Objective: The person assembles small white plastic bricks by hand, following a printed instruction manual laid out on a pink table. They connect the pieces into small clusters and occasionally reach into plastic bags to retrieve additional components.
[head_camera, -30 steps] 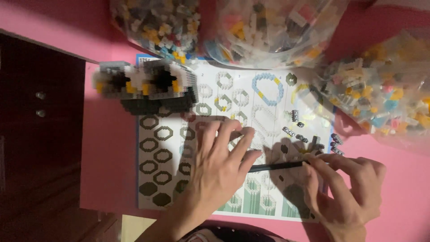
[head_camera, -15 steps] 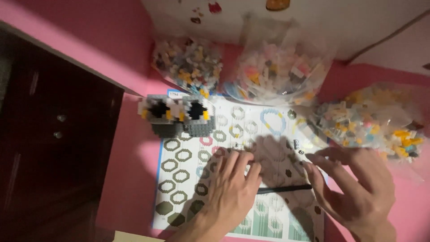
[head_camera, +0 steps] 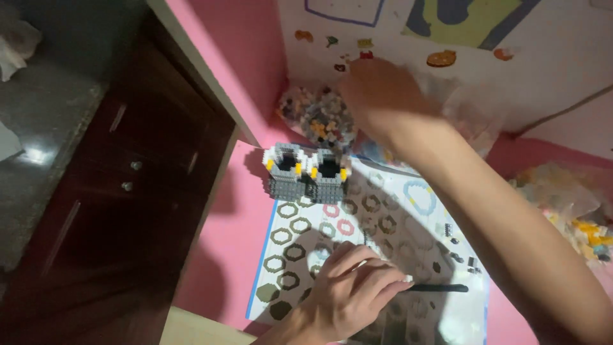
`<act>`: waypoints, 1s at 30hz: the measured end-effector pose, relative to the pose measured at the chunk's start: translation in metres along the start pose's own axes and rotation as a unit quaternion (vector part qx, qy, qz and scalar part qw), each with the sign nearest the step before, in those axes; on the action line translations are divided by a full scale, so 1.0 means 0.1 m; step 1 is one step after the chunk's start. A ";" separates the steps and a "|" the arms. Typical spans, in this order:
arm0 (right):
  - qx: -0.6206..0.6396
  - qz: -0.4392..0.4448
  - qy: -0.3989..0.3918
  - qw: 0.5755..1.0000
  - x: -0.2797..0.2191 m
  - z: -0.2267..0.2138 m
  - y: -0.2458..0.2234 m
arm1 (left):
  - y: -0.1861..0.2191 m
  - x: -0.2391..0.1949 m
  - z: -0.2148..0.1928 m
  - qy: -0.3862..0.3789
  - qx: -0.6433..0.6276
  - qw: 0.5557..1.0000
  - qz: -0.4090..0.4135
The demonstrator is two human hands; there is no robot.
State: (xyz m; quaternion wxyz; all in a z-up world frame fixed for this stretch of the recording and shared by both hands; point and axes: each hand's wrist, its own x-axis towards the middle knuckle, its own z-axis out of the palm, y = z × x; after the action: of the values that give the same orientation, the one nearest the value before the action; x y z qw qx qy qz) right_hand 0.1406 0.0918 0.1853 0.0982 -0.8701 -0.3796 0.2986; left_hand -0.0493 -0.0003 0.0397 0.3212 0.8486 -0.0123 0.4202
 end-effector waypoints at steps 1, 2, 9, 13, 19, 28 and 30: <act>0.000 -0.003 0.002 1.000 0.26 0.06 0.13 | 0.02 0.02 -0.09 0.001 0.002 1.000 0.002; -0.124 -0.058 -0.012 0.990 0.53 0.13 0.25 | 0.04 0.05 -0.18 0.017 -0.003 1.000 -0.002; -0.316 -0.092 -0.038 0.944 0.94 0.00 0.33 | -0.19 -0.30 -0.50 0.139 -0.015 0.979 -0.149; -0.312 -0.094 -0.014 0.945 1.17 0.13 0.44 | -0.45 -0.24 -0.49 0.226 0.043 0.961 -0.154; -0.436 -0.114 0.061 0.890 1.33 0.34 0.51 | -0.66 -0.27 -0.40 0.276 0.080 0.941 -0.179; -0.271 -0.261 0.054 0.925 1.34 0.29 0.52 | -0.65 -0.23 -0.39 0.241 0.110 0.945 -0.194; -0.213 -0.223 0.028 0.951 1.32 0.29 0.49 | -0.64 -0.22 -0.38 0.242 0.118 0.944 -0.190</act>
State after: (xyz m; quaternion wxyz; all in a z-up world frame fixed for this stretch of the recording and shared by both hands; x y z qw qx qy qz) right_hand 0.2231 0.1517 0.0840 -0.0148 -0.7718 -0.6160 0.1567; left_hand -0.0717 0.0657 0.0060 0.2860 0.7395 0.2774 0.5426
